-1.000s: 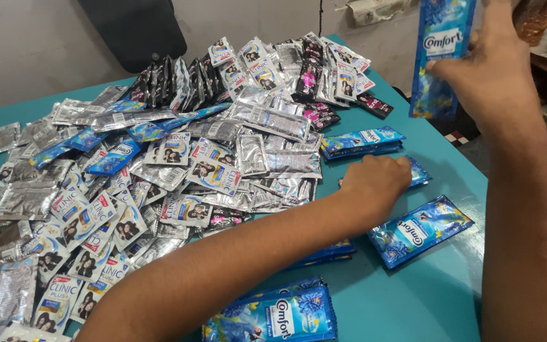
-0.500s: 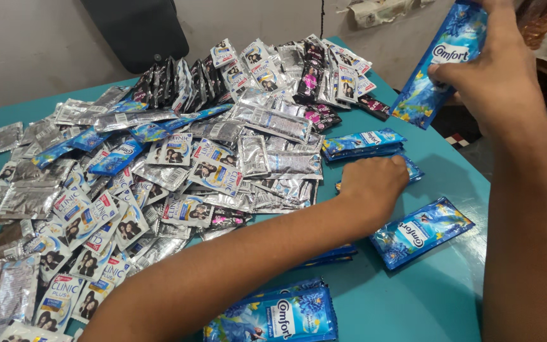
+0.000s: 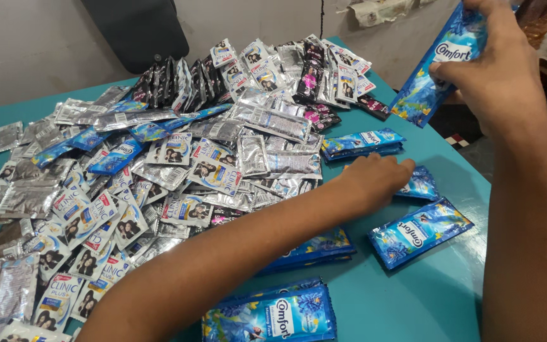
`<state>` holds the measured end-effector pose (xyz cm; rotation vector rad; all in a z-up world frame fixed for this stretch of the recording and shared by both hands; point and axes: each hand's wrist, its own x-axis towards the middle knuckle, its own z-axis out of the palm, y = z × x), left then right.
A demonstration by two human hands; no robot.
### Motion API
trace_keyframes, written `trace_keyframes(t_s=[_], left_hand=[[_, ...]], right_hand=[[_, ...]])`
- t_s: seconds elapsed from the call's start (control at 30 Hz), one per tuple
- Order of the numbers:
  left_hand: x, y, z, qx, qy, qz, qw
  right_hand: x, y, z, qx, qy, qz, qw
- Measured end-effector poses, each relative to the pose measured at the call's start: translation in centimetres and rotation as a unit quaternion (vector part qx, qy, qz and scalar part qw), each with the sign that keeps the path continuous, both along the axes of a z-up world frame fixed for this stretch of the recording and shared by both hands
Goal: The person sorts a large pile of small foil packets on a teal table, separating them into stacks by brand. They then place the sorted packets into a cardboard box one by one.
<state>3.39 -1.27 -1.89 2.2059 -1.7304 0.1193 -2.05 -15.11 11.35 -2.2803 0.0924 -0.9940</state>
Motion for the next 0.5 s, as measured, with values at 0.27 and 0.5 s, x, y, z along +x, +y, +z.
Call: trace_keyframes(t_s=[0.27,0.5], left_hand=[[-1.0,0.9,0.9,-0.002,0.059,0.05,0.997],[-1.4,1.4,1.9,-0.027,0.042,0.062,0.997]], right_hand=[[0.2,-0.2,-0.2,0.011,-0.001,0.01,1.0],[0.2,-0.4,-0.5,0.006,-0.008,0.024,1.0]])
